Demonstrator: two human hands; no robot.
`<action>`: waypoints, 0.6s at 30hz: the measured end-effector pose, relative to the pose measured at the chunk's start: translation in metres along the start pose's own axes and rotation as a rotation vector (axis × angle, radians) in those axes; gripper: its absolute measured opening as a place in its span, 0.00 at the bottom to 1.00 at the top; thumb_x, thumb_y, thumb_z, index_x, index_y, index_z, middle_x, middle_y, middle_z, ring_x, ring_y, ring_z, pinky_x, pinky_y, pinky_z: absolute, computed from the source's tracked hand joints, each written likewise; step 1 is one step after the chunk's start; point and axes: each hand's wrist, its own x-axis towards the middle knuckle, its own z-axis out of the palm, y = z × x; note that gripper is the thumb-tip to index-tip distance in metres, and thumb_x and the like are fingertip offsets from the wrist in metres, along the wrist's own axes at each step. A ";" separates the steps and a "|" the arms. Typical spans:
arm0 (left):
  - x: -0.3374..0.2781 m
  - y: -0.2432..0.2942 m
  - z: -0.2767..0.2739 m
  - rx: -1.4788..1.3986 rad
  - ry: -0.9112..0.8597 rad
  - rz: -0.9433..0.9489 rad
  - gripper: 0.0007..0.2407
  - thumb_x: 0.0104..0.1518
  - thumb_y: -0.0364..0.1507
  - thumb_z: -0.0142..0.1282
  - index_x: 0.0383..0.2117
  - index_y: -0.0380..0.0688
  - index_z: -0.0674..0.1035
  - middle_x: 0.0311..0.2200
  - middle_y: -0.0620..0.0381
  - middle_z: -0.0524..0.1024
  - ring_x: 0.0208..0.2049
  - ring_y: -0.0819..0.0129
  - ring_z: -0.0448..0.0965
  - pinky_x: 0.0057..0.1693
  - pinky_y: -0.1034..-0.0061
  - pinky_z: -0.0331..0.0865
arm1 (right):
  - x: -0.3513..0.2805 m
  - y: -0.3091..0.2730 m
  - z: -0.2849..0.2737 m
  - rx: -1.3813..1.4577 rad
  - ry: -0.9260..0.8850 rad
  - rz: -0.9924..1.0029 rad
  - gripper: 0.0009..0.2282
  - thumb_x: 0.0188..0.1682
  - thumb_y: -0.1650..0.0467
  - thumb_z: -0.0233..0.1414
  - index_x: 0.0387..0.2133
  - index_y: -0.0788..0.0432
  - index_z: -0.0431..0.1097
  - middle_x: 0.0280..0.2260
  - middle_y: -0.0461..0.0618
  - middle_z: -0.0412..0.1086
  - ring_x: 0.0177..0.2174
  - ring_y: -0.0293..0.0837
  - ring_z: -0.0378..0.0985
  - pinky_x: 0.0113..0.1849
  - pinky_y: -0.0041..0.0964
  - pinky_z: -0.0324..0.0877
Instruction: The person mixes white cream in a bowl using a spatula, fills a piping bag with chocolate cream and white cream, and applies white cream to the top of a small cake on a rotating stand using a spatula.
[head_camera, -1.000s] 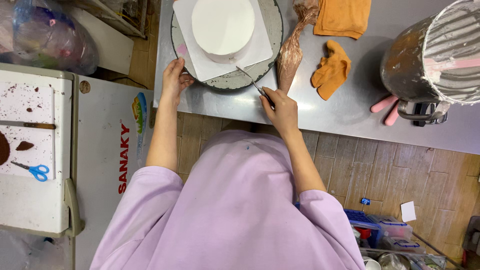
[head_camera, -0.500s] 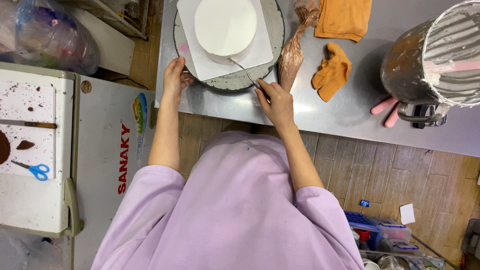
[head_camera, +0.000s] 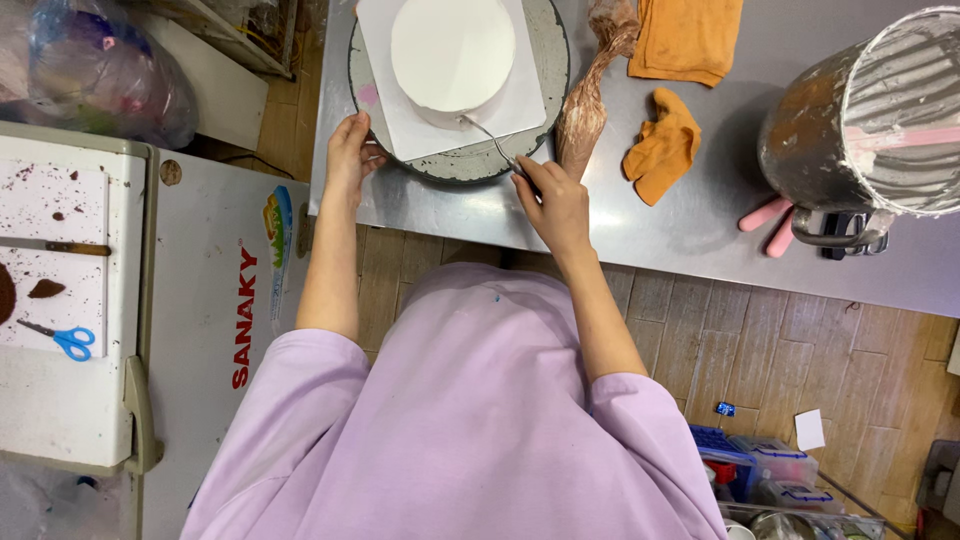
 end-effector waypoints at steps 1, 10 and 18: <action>-0.001 0.000 0.000 0.001 0.000 -0.003 0.21 0.64 0.45 0.53 0.54 0.41 0.74 0.34 0.60 0.78 0.30 0.75 0.79 0.39 0.78 0.75 | -0.001 0.001 -0.001 0.007 0.005 -0.006 0.11 0.51 0.70 0.61 0.46 0.59 0.77 0.28 0.52 0.74 0.24 0.47 0.76 0.28 0.39 0.71; -0.005 -0.009 0.002 -0.073 -0.018 0.001 0.20 0.64 0.45 0.54 0.52 0.41 0.73 0.33 0.60 0.76 0.29 0.75 0.79 0.39 0.77 0.76 | -0.027 0.015 -0.026 0.181 -0.075 0.252 0.13 0.50 0.69 0.63 0.46 0.60 0.76 0.25 0.53 0.71 0.23 0.44 0.73 0.28 0.36 0.68; -0.003 -0.007 0.001 -0.064 -0.026 -0.006 0.20 0.64 0.45 0.54 0.52 0.43 0.73 0.33 0.61 0.77 0.28 0.76 0.79 0.39 0.78 0.75 | 0.018 0.038 -0.010 -0.123 -0.056 -0.211 0.09 0.49 0.68 0.63 0.41 0.55 0.78 0.32 0.46 0.76 0.34 0.46 0.76 0.36 0.43 0.65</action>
